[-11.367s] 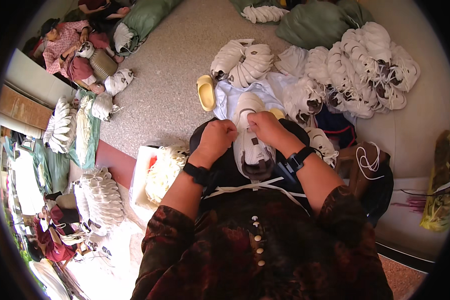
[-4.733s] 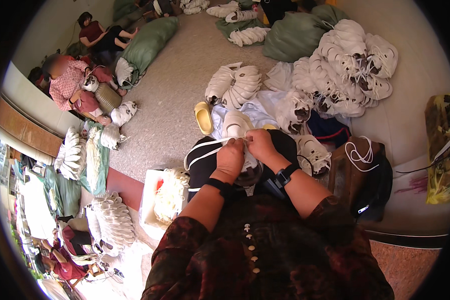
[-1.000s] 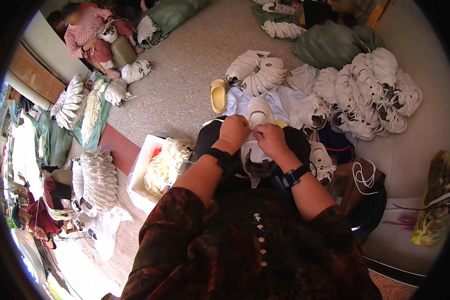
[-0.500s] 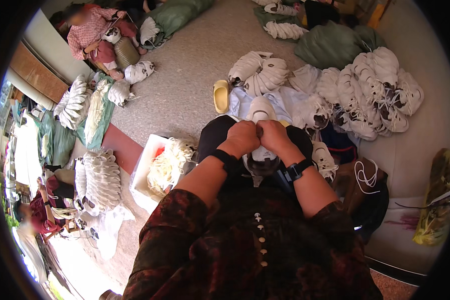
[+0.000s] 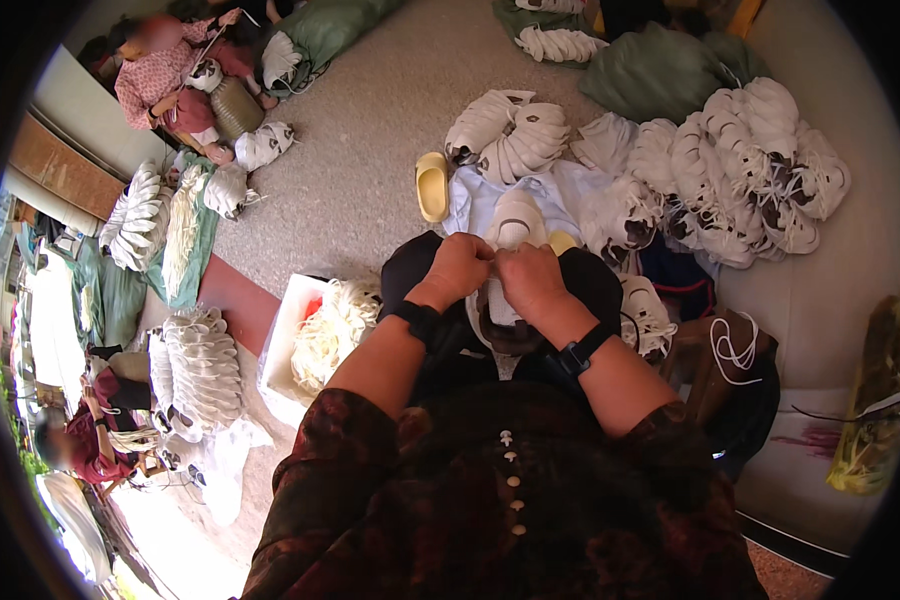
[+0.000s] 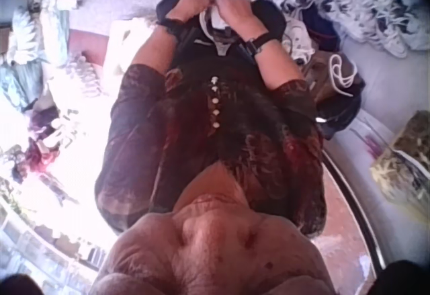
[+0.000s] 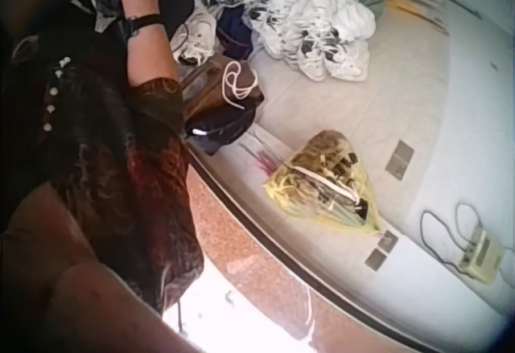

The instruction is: Lacing shoelaces into white athletic shoe uppers while sitting on the floor.

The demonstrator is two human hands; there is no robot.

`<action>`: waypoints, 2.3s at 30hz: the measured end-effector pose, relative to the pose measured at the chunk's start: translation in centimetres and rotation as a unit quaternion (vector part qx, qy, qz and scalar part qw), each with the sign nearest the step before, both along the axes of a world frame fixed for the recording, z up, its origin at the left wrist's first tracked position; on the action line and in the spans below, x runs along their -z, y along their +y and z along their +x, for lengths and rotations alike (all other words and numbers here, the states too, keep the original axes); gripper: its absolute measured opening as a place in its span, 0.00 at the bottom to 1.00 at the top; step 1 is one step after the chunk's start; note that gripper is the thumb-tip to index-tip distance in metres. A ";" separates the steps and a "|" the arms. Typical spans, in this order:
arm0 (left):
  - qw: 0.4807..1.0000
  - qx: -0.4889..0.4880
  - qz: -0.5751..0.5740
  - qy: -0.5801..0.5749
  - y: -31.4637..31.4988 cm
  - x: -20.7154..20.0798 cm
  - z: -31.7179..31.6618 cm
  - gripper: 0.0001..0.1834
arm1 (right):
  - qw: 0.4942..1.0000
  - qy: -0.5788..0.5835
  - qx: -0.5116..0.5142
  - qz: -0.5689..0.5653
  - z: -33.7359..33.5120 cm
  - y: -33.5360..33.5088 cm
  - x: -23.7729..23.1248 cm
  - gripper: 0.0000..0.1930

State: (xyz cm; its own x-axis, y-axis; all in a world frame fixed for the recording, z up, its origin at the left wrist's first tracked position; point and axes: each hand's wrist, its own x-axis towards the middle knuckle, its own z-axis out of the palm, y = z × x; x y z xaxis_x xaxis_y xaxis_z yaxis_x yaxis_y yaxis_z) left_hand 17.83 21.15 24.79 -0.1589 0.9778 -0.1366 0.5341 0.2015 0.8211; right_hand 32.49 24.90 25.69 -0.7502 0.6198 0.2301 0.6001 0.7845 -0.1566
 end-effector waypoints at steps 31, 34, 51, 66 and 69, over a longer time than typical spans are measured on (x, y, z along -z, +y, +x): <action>0.972 0.109 0.206 0.042 -4.2 -7.7 3.6 0.04 | 0.569 0.527 -0.010 -0.631 5.9 0.6 -6.1 0.07; 0.969 0.121 0.214 -0.016 -4.0 -7.7 4.4 0.04 | 0.575 0.546 0.035 -0.608 4.5 0.0 -5.1 0.05; 0.932 -0.074 0.125 -0.334 -2.8 -3.5 3.3 0.06 | 0.735 0.372 -0.026 -0.566 3.8 -0.1 -2.2 0.03; 0.962 -0.094 0.162 -0.201 -3.7 -2.6 3.8 0.06 | 0.826 0.323 -0.038 -0.461 3.9 -0.1 -1.3 0.08; 0.899 0.183 0.295 0.266 -5.3 -2.9 5.3 0.17 | 0.797 0.369 0.001 -0.479 3.9 1.6 -0.4 0.09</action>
State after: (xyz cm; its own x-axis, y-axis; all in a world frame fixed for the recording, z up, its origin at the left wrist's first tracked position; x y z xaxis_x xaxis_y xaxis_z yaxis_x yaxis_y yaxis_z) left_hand 23.11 15.80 27.66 0.2998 0.8549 0.4234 0.8248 -0.4553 0.3353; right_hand 36.40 26.54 26.13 -0.6289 0.7769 0.0292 0.0691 0.0933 -0.9932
